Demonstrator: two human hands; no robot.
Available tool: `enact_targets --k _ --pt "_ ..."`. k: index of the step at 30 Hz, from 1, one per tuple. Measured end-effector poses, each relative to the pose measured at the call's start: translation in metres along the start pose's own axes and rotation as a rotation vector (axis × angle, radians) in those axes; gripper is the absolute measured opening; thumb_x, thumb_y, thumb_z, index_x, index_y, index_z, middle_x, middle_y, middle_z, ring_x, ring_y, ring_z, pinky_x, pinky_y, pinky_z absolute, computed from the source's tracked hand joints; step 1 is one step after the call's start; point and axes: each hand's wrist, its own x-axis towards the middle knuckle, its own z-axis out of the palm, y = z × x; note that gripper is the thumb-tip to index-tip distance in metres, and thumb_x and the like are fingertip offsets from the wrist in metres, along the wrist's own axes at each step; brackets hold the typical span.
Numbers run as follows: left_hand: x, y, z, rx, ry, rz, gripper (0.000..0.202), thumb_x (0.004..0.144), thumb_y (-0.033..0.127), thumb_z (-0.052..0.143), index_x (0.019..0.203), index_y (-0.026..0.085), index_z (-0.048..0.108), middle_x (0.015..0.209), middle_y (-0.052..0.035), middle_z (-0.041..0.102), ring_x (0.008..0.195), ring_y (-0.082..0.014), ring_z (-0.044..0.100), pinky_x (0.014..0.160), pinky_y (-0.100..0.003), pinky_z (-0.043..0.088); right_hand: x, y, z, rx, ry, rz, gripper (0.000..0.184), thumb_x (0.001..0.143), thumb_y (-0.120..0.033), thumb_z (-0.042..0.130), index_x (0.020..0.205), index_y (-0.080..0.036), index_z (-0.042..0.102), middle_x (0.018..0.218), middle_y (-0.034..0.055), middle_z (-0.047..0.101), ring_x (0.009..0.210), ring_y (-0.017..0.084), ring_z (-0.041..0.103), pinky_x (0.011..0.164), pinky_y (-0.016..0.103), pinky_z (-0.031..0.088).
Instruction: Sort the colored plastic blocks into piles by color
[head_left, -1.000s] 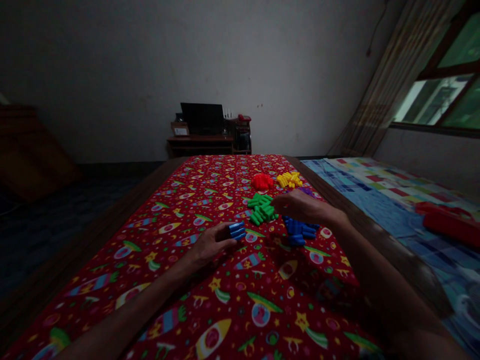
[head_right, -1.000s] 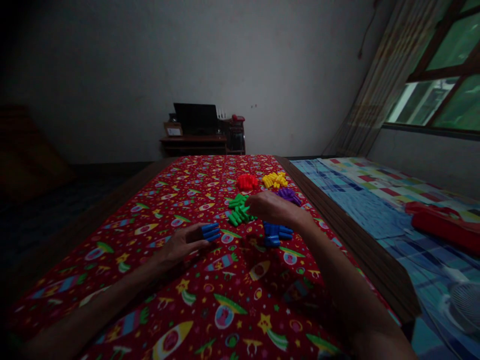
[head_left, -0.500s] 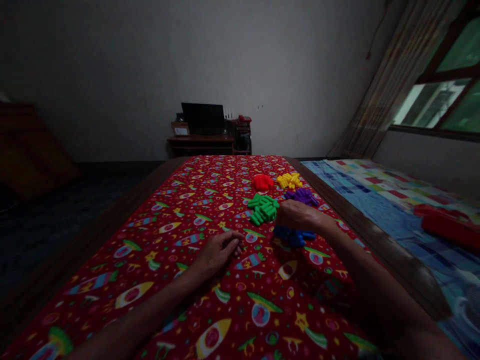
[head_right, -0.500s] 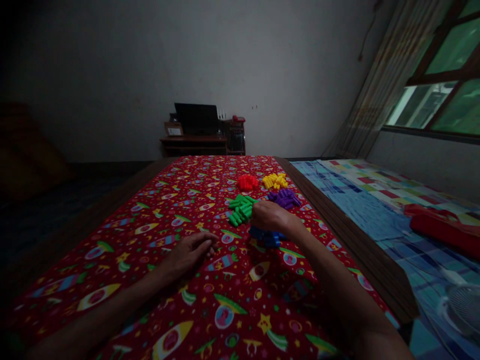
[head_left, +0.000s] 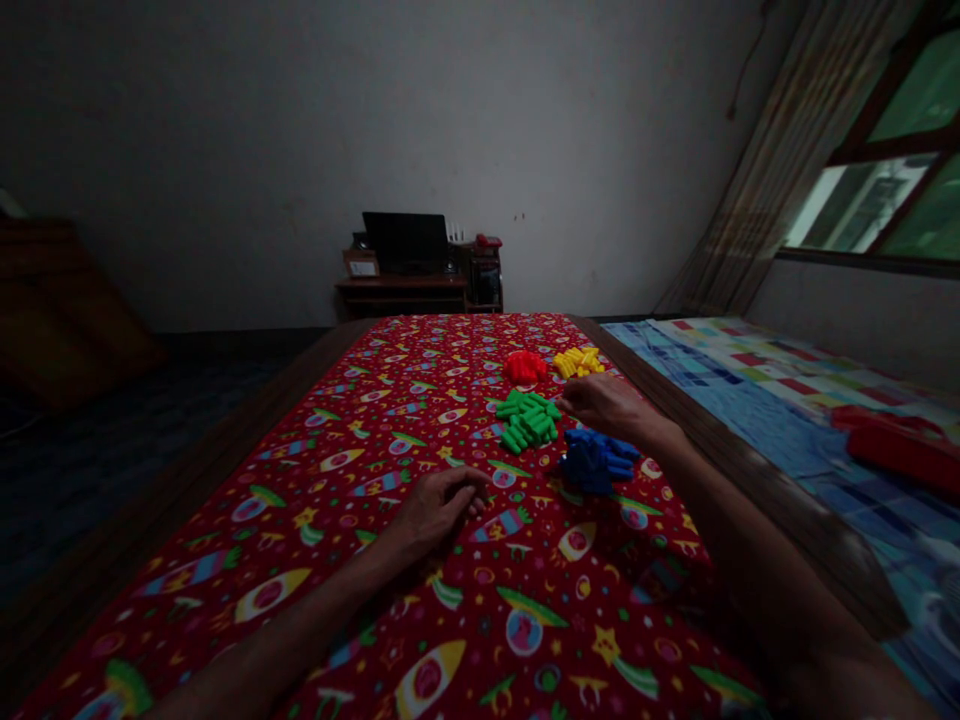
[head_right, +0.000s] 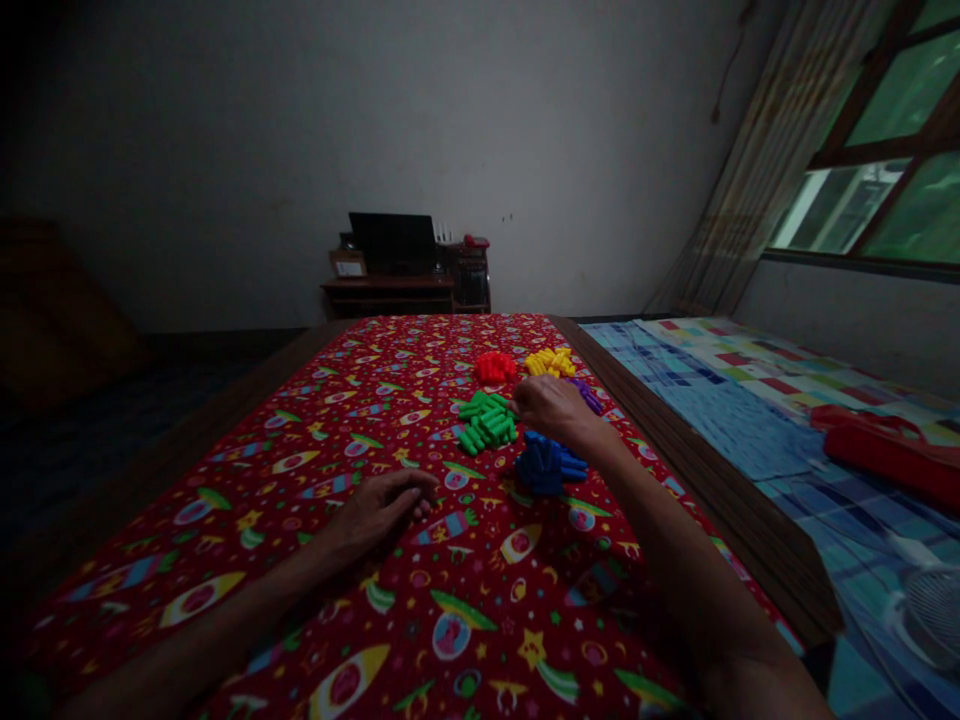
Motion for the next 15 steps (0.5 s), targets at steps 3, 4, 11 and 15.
enact_targets --k 3,4,11,15 --pt "0.006 -0.004 -0.017 0.087 0.094 0.037 0.025 0.078 0.033 0.050 0.088 0.021 0.070 0.079 -0.0043 0.072 0.073 -0.0199 0.068 0.068 -0.030 0.054 0.006 0.034 -0.003 0.161 0.424 0.153 0.033 0.089 -0.035 0.048 0.067 -0.016 0.063 0.061 0.0023 0.057 0.057 0.011 0.047 0.056 0.025 0.028" --pt "0.009 -0.008 -0.026 0.117 0.151 0.042 0.025 0.077 0.032 0.051 0.088 0.021 0.070 0.081 -0.0043 0.072 0.074 -0.0201 0.068 0.069 -0.030 0.054 0.008 0.048 -0.001 0.219 0.566 0.228 0.035 0.089 -0.036 0.048 0.062 -0.016 0.059 0.058 0.0014 0.054 0.056 0.011 0.045 0.056 0.025 0.028" --pt "0.029 -0.053 -0.097 -0.091 0.729 -0.145 0.023 0.069 0.015 0.052 0.088 0.017 0.065 0.068 0.0006 0.065 0.061 -0.0145 0.062 0.062 -0.023 0.050 0.015 0.121 0.065 0.854 0.922 0.742 0.037 0.088 -0.036 0.041 0.055 -0.020 0.048 0.046 -0.0037 0.044 0.046 0.010 0.040 0.049 0.024 0.031" --pt "0.030 -0.061 -0.118 -0.353 0.920 -0.208 0.024 0.066 0.001 0.051 0.083 0.014 0.062 0.064 0.0039 0.060 0.055 -0.0085 0.056 0.055 -0.017 0.044 0.015 0.135 0.093 1.208 0.941 0.921 0.025 0.083 -0.027 0.042 0.060 -0.019 0.048 0.046 -0.0060 0.047 0.040 0.007 0.039 0.043 0.020 0.032"
